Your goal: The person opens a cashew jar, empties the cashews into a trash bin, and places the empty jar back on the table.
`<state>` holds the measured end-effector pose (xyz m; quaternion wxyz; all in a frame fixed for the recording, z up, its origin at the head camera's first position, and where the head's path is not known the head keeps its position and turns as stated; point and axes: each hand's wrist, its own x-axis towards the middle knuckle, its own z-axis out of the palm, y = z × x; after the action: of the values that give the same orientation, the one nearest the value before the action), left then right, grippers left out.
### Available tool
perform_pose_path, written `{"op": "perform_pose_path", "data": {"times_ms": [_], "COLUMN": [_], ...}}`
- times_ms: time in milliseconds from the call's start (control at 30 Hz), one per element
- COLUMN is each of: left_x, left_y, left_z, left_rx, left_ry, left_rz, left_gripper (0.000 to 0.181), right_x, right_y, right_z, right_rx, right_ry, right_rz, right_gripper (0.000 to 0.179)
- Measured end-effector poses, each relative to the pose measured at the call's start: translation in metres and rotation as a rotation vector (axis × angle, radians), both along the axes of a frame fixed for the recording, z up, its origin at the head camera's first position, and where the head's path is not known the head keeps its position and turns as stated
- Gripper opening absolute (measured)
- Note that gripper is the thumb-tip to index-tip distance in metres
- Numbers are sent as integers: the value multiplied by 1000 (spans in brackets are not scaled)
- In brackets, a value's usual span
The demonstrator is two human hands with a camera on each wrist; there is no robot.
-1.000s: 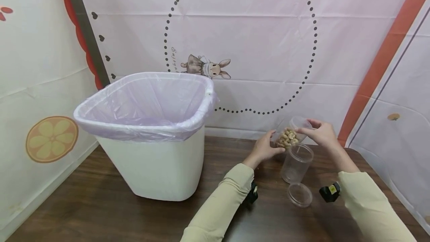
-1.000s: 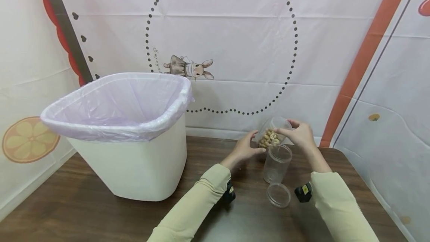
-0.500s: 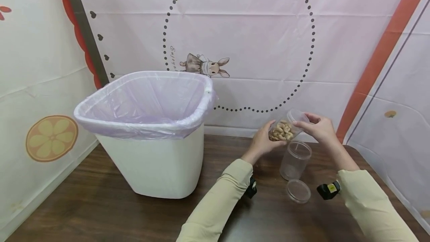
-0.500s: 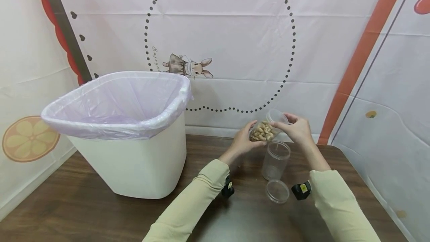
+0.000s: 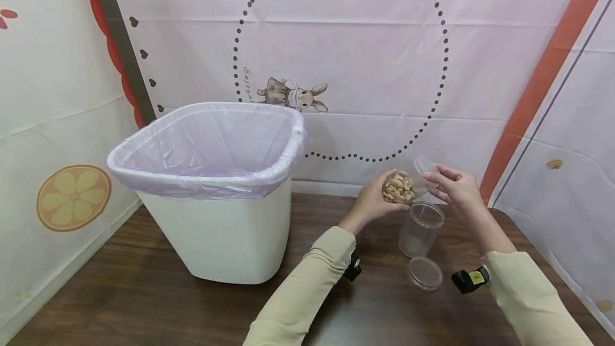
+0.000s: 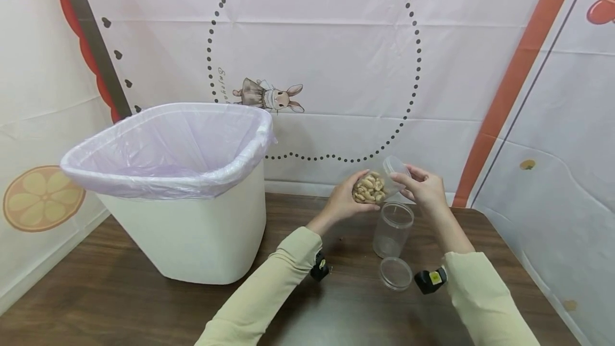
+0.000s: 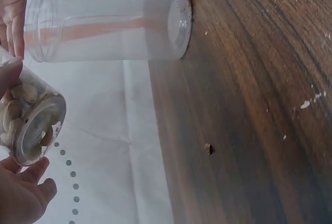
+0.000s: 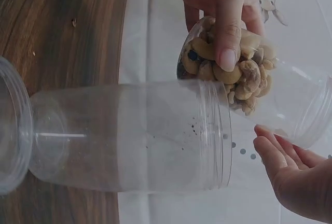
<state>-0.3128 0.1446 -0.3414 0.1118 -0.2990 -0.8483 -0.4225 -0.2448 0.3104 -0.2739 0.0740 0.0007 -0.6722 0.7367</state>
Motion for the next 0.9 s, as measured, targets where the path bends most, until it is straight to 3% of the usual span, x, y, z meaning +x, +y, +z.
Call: {"op": "perform_pose_path", "data": {"times_ms": [200, 300, 467, 667, 800, 900], "left_x": [4, 6, 10, 12, 14, 16], "left_y": [-5, -6, -12, -19, -22, -23], "left_z": [4, 7, 11, 13, 13, 12], "left_rx": [-33, -59, -108, -143, -164, -190], "left_ry": [60, 83, 137, 165, 207, 276], "left_rz": [-33, -33, -16, -2, 15, 28], "left_gripper": [91, 90, 86, 84, 84, 82], "right_x": [7, 8, 12, 16, 17, 18], "right_y": [0, 1, 0, -8, -15, -19], "right_z": [-5, -8, -11, -13, -14, -15], "right_rx": [-158, -223, -270, -250, -169, -124], "right_ry": [4, 14, 0, 2, 15, 14], "right_rz": [49, 84, 123, 134, 93, 38], "right_gripper": [41, 35, 41, 78, 83, 82]}}
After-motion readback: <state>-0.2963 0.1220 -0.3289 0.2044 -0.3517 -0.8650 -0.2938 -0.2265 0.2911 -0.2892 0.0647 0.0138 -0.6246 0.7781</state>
